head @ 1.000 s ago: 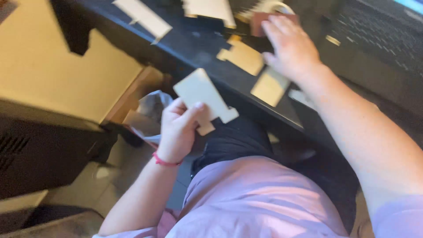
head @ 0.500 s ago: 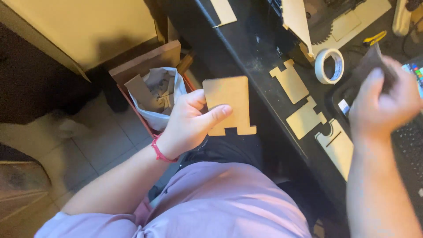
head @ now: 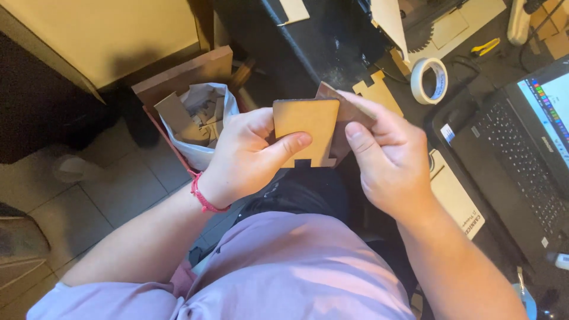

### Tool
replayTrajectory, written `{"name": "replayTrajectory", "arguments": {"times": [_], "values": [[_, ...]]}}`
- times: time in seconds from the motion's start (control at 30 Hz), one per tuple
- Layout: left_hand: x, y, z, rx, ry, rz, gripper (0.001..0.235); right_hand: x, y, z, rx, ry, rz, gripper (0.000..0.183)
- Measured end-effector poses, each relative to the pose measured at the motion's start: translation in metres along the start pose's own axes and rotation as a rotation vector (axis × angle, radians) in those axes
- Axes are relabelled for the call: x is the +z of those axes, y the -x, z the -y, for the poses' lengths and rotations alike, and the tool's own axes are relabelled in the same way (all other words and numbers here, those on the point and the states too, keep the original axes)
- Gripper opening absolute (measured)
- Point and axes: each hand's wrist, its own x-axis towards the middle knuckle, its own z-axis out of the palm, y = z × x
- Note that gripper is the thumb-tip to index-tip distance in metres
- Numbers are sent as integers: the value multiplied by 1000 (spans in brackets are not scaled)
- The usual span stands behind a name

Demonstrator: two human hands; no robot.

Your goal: Applying a liquid coating to laser-cut wooden pieces using a paintbrush at a workbench.

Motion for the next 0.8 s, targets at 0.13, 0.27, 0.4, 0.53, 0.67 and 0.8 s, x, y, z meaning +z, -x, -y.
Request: {"name": "replayTrajectory", "arguments": {"times": [0.13,0.27,0.4,0.53,0.67,0.8], "values": [[3,-1,2,35,-43,-30,24,-6,9,-14,-18,81,4,40],[-2,-6,1,1,176,-11,26,-6,19,-33,-47,-88,111,42],[-12,-11,-3,52,181,10,28,-4,36,-60,-180,217,109,30],[-15,-6,-6,71,-80,10,16,-10,26,-63,-451,367,199,31],[-16,-3,-3,149,-215,16,41,-11,20,-51,-590,546,244,29],[-16,-4,-3,202,-153,52,27,-17,16,-48,-582,515,293,34]]}}
